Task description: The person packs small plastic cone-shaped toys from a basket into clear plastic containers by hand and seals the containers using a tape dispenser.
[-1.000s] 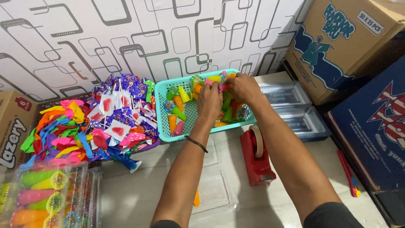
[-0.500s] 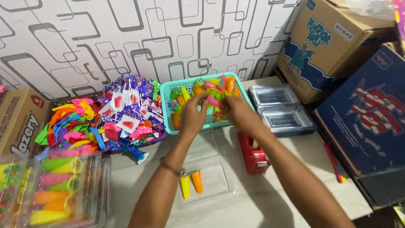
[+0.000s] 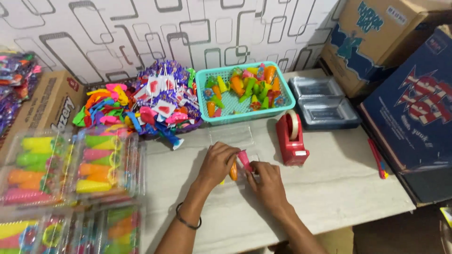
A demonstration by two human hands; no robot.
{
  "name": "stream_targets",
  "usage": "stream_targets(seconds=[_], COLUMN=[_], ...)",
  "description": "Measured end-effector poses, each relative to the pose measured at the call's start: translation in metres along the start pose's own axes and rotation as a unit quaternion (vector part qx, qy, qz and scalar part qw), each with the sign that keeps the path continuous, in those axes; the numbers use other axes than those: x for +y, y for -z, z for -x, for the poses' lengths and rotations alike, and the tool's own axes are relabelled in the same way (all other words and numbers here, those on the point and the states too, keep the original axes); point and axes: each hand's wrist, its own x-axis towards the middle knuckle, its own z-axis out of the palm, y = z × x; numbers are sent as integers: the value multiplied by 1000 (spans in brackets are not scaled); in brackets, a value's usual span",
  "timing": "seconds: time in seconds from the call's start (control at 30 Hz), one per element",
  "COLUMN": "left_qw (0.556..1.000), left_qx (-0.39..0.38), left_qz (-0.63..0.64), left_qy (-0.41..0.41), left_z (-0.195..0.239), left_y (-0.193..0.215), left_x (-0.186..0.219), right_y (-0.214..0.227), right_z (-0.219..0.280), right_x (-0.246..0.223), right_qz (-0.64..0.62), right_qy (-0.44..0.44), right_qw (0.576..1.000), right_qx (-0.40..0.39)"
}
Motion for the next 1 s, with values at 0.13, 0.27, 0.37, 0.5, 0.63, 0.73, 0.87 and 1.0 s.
stream_targets(seconds=[0.13, 0.27, 0.37, 0.5, 0.63, 0.73, 0.87, 1.0], left_qw=[999, 998, 998, 997, 997, 996, 993, 992], left_qx=[28, 22, 15, 7, 2, -20, -56, -57], left_qz=[-36, -62, -59, -64, -68, -73, -64, -74], left_qy=[-8, 5, 17, 30, 33, 47, 87, 85], left_z=[3, 16, 12, 13, 13, 10, 12, 13], left_y=[-9, -18, -16, -24, -23, -19, -16, -17], left_x=[-6, -7, -6, -8, -4, -1, 4, 1], right_y=[-1, -5, -9, -11, -12, -12, -15, -10], right_z=[-3, 5, 3, 4, 6, 4, 9, 6], right_x=[-9, -16, -16, -15, -15, -14, -7, -11], right_qz=[34, 87, 113, 156, 142, 127, 84, 64], right_qy=[23, 21, 19, 31, 15, -1, -64, -72], right_qw=[998, 992, 990, 984, 988, 991, 994, 995], right_qx=[56, 84, 85, 86, 65, 51, -16, -19])
